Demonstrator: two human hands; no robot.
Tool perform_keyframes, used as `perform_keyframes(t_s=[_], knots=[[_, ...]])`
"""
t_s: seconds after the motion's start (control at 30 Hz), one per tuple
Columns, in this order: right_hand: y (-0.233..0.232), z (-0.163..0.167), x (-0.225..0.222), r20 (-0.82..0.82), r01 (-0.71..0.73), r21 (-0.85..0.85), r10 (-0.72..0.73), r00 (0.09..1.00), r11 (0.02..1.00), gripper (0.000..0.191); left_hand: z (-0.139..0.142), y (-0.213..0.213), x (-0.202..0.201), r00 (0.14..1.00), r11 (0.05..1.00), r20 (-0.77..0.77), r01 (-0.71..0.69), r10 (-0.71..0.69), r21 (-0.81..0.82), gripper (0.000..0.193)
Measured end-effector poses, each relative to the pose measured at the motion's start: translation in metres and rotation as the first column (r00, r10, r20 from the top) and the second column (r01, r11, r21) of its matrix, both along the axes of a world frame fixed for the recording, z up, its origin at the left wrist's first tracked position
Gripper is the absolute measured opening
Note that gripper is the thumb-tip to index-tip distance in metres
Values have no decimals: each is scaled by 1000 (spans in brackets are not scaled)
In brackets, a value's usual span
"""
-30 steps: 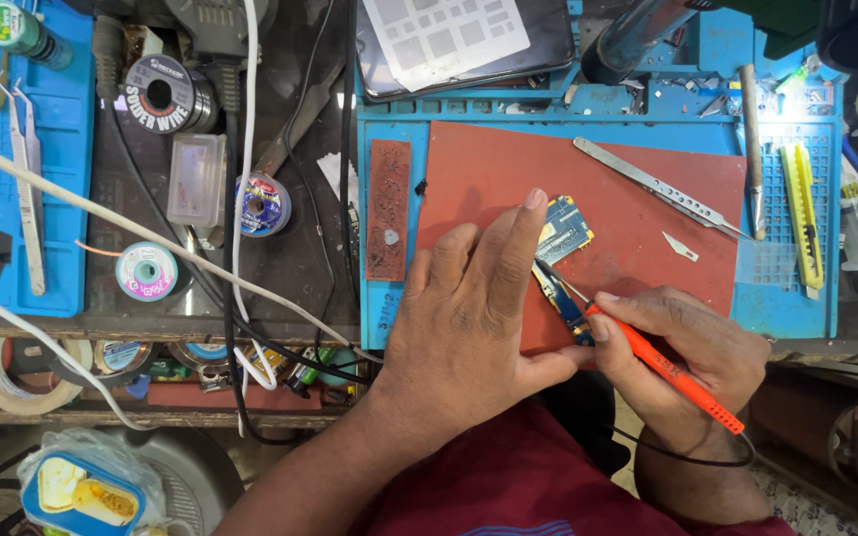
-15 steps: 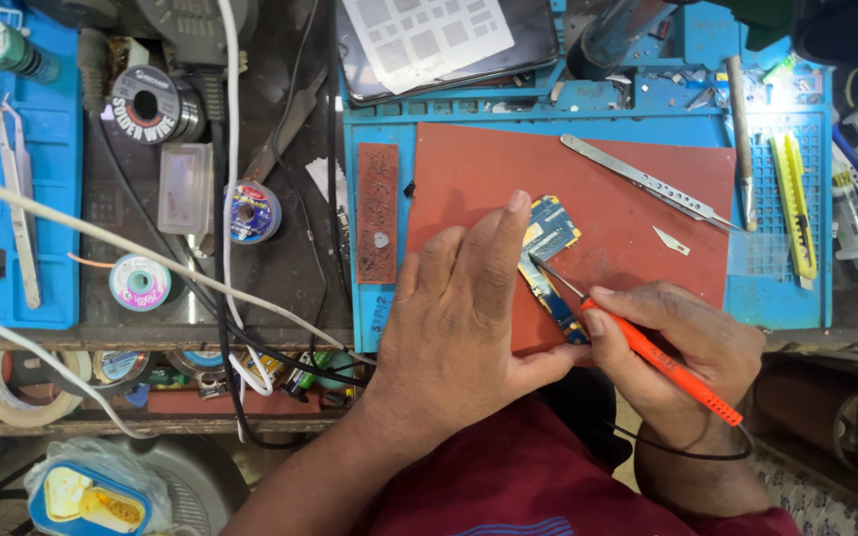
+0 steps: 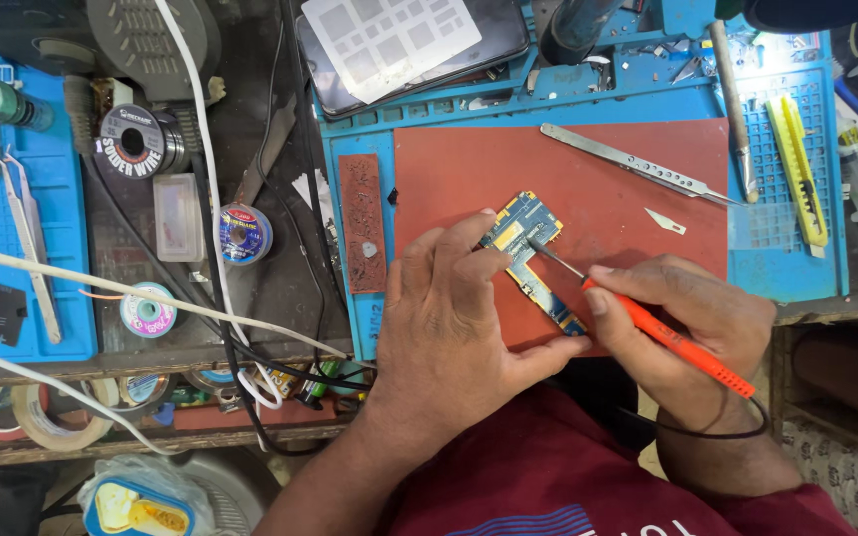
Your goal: The person uses a soldering iron to apply heat to specific points on a small blue circuit board. They repeatedly apply flux from a syringe and wipe the board with a cloth while working at a cluttered electronics repair bench.
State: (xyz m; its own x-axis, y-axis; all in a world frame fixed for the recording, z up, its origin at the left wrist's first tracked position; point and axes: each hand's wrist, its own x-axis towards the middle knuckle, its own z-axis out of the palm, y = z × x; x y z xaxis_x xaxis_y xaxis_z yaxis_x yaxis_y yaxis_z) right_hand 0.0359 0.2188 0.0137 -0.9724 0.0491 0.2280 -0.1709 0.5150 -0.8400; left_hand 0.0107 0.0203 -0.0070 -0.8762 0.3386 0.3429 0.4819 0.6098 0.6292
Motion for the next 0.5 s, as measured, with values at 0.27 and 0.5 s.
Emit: perform_keyframes(t_s=[0.27,0.5], knots=[[5,-5,7,30,24,19,-24,999,1000,19,5,-2,0,1000,1000,-2,13,-13,28,99],[26,-12,13,7,34,-102,-33,999,994,13,22,-19,-11,996,999,71,46,-45,-14,83]])
